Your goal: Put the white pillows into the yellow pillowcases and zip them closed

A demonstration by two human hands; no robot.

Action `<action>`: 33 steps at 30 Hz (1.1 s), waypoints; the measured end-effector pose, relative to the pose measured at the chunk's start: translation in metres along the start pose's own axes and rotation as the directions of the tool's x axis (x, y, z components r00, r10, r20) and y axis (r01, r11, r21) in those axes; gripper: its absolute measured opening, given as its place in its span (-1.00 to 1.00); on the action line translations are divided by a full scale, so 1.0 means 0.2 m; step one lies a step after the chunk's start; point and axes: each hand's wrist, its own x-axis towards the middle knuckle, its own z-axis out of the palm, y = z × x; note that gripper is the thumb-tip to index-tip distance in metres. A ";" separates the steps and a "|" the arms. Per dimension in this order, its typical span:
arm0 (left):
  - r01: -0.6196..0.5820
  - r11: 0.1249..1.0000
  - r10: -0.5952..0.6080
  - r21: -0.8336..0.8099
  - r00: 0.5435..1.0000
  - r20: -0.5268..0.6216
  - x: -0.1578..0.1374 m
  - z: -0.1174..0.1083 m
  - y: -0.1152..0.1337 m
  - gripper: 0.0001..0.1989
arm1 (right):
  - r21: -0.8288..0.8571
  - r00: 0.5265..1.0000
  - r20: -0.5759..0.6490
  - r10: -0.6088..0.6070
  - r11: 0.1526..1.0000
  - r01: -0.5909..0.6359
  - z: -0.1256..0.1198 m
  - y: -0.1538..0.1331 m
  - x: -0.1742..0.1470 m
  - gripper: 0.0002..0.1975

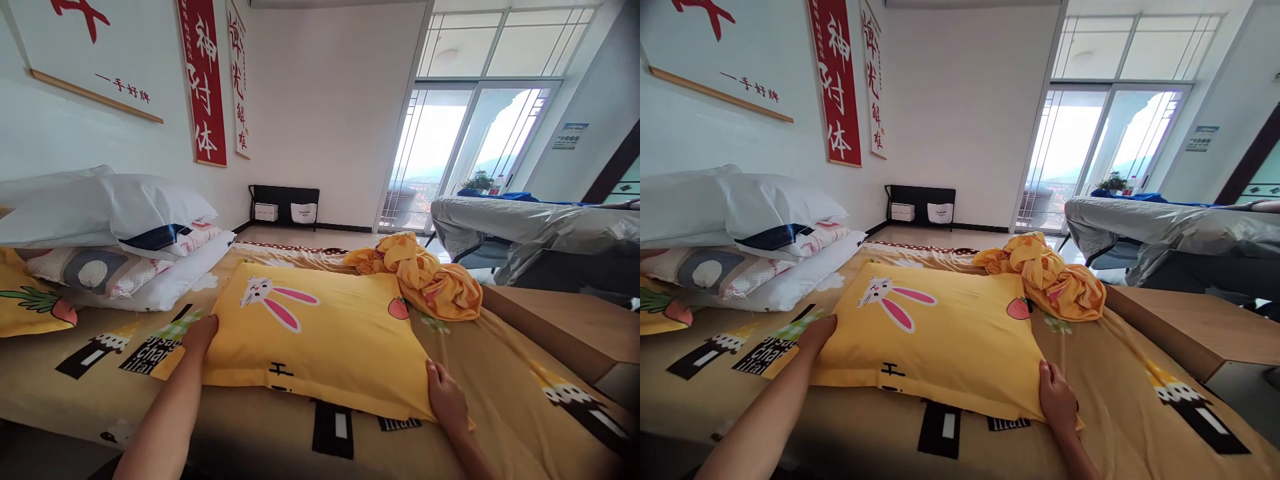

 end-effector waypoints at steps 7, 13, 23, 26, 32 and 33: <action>0.096 0.995 -0.095 -0.014 0.994 0.054 0.02 0.01 0.01 -0.49 | -0.008 1.000 -0.015 0.001 1.000 -0.001 -0.01 -0.01 -0.02 -0.42; 0.078 0.997 -0.078 0.008 0.995 0.059 0.01 0.01 0.00 -0.46 | 0.010 1.000 -0.017 0.011 1.000 -0.010 0.00 0.00 -0.02 -0.40; 0.058 0.997 -0.062 0.053 0.995 0.076 0.04 0.02 -0.01 -0.43 | 0.045 0.999 -0.032 0.021 0.999 -0.019 0.02 0.01 -0.01 -0.42; 0.051 0.997 -0.055 0.058 0.996 0.066 0.05 0.03 -0.02 -0.43 | 0.049 0.999 -0.041 0.016 0.999 -0.014 0.02 0.02 -0.01 -0.43; 0.057 0.995 -0.061 0.077 0.997 0.047 0.06 0.05 -0.03 -0.44 | 0.046 0.999 -0.046 0.014 0.999 -0.012 0.01 0.02 -0.02 -0.42; 0.053 0.995 -0.057 0.085 0.997 0.046 0.05 0.05 -0.03 -0.45 | 0.048 0.999 -0.044 0.017 0.999 -0.015 0.00 0.01 -0.02 -0.42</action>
